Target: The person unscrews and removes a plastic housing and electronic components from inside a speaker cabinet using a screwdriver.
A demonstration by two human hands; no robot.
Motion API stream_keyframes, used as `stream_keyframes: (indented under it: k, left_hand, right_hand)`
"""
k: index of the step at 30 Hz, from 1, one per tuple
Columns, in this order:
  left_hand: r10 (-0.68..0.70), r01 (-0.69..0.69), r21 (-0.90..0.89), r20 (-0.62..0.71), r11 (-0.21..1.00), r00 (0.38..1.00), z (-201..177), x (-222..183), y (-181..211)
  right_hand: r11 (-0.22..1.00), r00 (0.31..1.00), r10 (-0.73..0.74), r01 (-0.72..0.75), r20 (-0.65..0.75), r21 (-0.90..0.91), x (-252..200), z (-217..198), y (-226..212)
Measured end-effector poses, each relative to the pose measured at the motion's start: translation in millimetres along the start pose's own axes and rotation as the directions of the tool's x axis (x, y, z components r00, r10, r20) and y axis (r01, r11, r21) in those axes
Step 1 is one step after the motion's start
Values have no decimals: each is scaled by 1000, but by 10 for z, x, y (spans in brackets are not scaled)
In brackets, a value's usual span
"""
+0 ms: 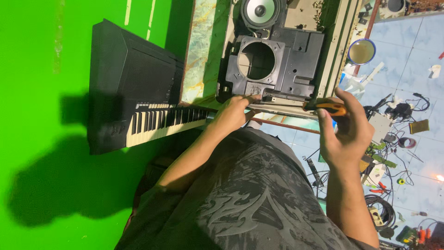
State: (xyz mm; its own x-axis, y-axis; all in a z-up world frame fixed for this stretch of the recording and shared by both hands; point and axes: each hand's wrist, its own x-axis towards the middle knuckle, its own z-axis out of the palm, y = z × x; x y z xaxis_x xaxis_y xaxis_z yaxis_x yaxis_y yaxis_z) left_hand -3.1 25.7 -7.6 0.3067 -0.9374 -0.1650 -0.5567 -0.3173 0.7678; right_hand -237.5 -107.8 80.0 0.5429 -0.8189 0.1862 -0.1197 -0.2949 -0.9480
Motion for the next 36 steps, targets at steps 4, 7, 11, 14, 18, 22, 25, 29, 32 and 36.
stream_keyframes:
  k: [4, 7, 11, 14, 18, 22, 25, 29, 32, 36]
  left_hand:
    - [91, -100, -88, -108, 991, 990, 79, 28, -86]
    - [146, -169, -156, -152, 973, 978, 132, 46, -165]
    - [71, -93, -200, -116, 975, 991, 173, 78, -193]
    - [64, -88, -230, -109, 969, 992, 217, 129, -181]
    - [117, -138, -261, -94, 955, 989, 191, 163, -86]
    - [8, -6, -254, 5, 967, 1000, 86, 226, -17]
    - [-77, 88, -245, 54, 966, 996, 37, 285, -89]
    - [67, -58, -239, 30, 969, 997, -51, 376, -271]
    - [-54, 90, -428, 94, 899, 994, -131, 492, -272]
    - [39, 21, -652, 77, 758, 996, -204, 690, -248]
  right_hand:
    - [996, 999, -18, 14, -42, -90, -59, -91, -63]
    - [999, 999, -23, 24, -48, 36, -46, -86, -89]
    - [980, 996, 89, -86, -6, 180, 8, 66, -61]
    - [985, 989, 95, -110, 114, 135, 82, 296, 33]
    - [978, 949, 143, -93, 281, -184, 197, 584, 162]
    - [979, 956, 28, 33, 293, -203, 241, 753, 214]
    - [987, 970, 47, -9, 239, -159, 298, 772, 236]
    - [981, 977, 193, -194, 90, 3, 390, 845, 278]
    - [948, 948, 319, -319, 21, 12, 450, 994, 280]
    - [922, 922, 382, -384, -55, -40, 483, 1293, 184]
